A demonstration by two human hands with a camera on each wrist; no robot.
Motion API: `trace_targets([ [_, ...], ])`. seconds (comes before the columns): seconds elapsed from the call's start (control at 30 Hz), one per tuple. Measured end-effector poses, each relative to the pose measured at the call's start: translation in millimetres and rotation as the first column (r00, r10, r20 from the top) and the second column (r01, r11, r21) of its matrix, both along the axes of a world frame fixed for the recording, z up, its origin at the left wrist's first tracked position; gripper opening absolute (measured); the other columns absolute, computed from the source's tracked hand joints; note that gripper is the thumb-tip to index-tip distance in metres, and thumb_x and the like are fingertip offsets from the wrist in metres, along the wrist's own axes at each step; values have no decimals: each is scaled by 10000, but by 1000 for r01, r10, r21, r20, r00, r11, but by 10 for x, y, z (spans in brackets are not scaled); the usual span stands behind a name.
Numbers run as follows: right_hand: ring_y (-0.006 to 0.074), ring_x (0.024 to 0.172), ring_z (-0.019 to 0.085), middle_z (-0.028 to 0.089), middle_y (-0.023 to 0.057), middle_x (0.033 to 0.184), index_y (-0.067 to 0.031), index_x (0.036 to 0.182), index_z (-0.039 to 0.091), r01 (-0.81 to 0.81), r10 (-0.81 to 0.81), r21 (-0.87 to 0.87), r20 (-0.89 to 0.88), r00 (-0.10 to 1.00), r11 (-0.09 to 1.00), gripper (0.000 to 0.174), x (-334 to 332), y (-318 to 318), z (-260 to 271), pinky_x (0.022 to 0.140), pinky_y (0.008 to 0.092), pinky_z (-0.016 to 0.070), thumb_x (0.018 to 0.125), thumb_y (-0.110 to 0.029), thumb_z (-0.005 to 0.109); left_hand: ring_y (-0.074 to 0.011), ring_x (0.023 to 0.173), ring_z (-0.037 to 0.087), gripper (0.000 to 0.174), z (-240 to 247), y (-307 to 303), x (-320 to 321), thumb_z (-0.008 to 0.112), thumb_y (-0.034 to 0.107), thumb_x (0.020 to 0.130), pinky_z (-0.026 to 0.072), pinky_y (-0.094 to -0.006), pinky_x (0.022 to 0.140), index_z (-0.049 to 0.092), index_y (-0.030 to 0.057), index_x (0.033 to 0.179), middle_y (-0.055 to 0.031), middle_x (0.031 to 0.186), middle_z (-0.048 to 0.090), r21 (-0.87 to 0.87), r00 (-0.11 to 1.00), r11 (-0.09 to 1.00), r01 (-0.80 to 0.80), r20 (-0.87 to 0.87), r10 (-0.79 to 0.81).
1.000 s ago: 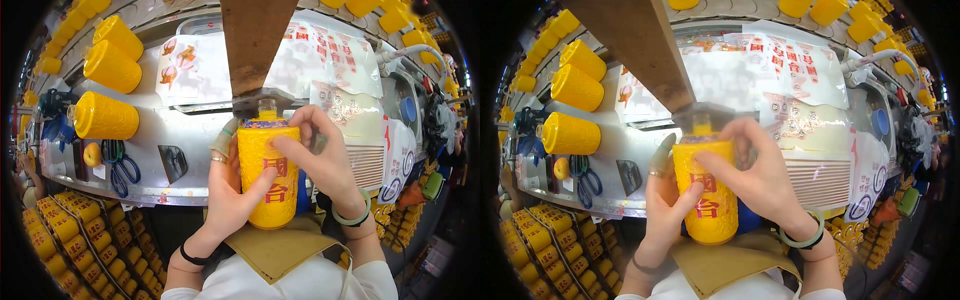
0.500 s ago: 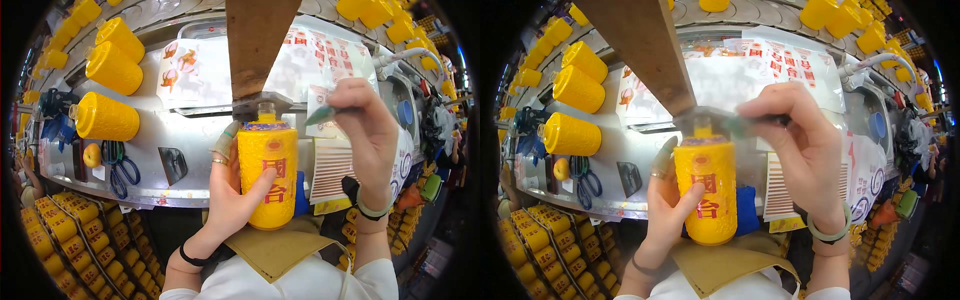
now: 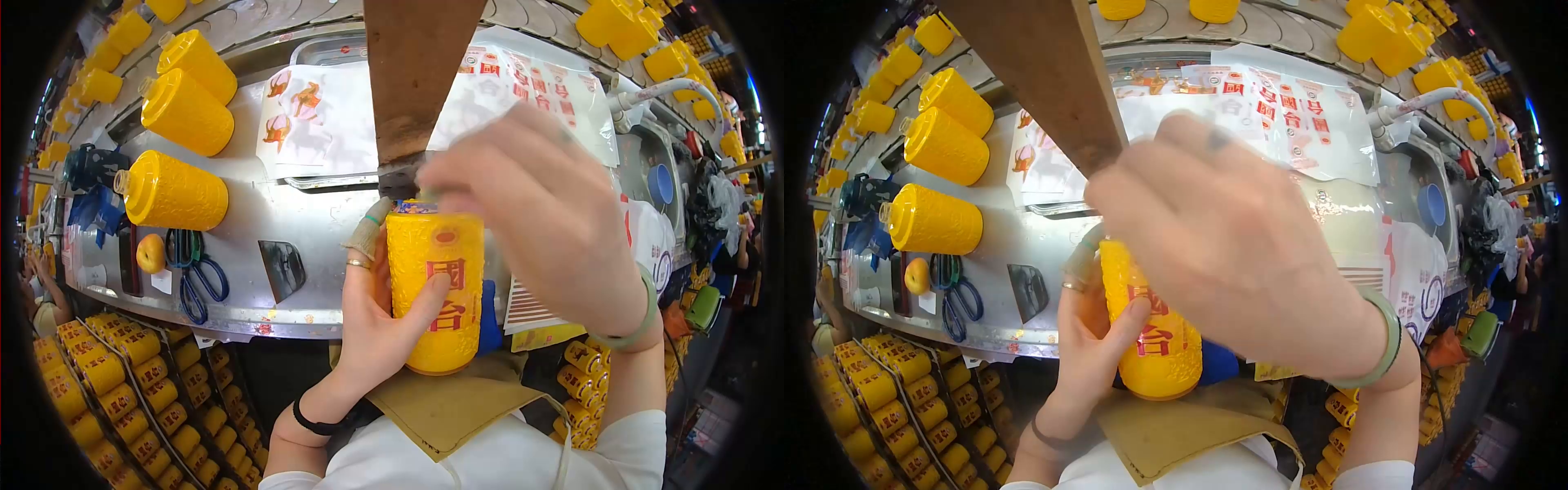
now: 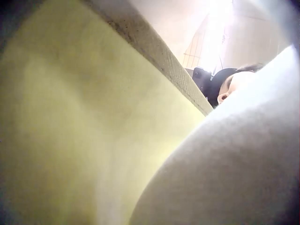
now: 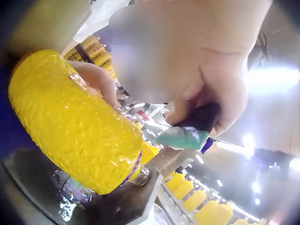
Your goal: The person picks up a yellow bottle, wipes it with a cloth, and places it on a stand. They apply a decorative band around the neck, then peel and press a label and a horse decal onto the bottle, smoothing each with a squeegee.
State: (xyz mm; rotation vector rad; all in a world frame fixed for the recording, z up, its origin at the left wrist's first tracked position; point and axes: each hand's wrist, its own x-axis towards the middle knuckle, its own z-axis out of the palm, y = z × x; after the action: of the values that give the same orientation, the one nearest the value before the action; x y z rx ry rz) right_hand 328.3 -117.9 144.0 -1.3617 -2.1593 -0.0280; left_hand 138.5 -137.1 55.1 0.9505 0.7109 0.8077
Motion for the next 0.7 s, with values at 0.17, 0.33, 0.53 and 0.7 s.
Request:
trace_targets([
  [0.17,283,832,639,668,118,884,7,987,699,-108,100,-86,-89,991,990,233,89,-91,-184,693,351,532,759,4,748,-242,1366,488,779,-13,13,2,678,-19,933,412,-401,1150,221,-6,1564,-162,1486,442,-66,1000,998,9,9,-8],
  [0.33,108,843,598,632,20,928,7,1055,686,90,-360,-438,-586,726,895,147,128,-389,-188,721,241,472,978,23,562,-259,1413,447,766,-8,37,-90,659,27,962,366,-416,1179,208,-9,1581,-184,1538,406,-75,998,997,13,63,-9],
  [0.53,75,978,535,600,23,1092,0,1369,519,-160,-565,-633,-759,324,758,404,-71,-875,-543,872,246,455,1016,-165,627,-273,1456,398,737,-56,-43,-187,653,80,984,313,-428,1211,231,-6,1582,-189,1557,390,-124,993,992,10,114,4],
  [0.7,149,1156,536,562,82,1260,21,1481,395,-113,-638,-702,-693,335,703,710,-301,-1007,-657,1041,320,425,903,-149,770,-266,1453,404,790,-105,-42,-246,694,3,938,338,-423,1209,233,6,1579,-183,1562,379,-126,990,989,79,129,-63],
])
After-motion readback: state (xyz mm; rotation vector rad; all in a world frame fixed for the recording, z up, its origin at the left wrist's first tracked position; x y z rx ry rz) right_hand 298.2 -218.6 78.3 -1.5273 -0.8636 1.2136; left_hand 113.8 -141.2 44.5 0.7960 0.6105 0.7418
